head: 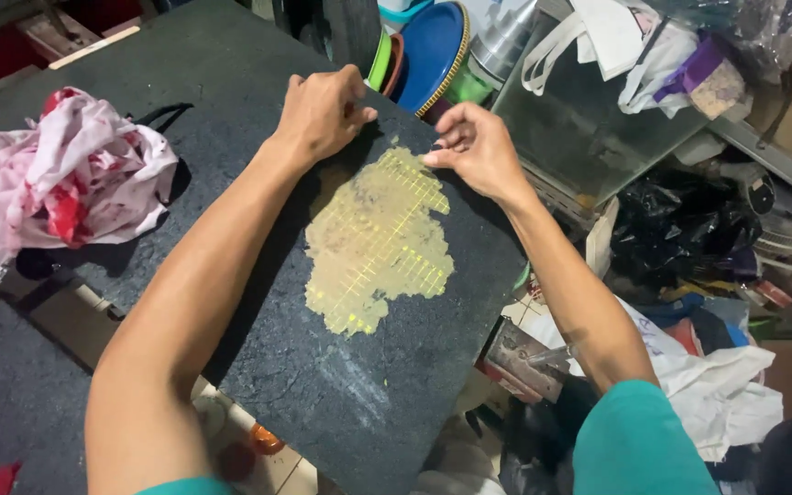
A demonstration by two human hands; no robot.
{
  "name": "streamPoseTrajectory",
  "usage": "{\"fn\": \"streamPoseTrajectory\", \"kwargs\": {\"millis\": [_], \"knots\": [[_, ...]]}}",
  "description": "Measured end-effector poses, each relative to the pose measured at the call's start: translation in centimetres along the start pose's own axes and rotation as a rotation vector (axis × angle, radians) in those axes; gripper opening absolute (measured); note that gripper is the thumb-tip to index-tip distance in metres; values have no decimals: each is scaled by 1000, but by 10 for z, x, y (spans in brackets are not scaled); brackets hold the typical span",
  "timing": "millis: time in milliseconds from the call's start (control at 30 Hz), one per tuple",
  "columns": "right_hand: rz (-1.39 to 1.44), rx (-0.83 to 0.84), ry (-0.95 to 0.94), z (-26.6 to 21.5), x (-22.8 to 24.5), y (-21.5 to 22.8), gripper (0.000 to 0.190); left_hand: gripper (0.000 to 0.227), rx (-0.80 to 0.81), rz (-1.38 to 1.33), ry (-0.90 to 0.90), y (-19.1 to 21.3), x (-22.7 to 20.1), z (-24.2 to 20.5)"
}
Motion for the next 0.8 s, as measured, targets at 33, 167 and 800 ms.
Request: {"fn": "streamPoseTrajectory", "kwargs": {"millis": [33, 167, 800], "knots": [[1, 3, 3, 0, 7, -4, 36, 23, -1, 3, 3, 2, -3, 2], [-324, -134, 151, 2, 16, -16, 12, 21, 0, -11, -29, 0, -7, 3], [-406, 12, 45, 18, -2, -8, 20, 20, 87, 18, 28, 0, -5, 2]]}}
Point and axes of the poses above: each hand's wrist, its own z-axis towards the middle knuckle, its own y-axis out of the back of the hand, x = y × z, the point moved 2 cm from there along z, towards the middle knuckle, and after that the axes turned 13 degrees about -y, right-handed, at the moved point
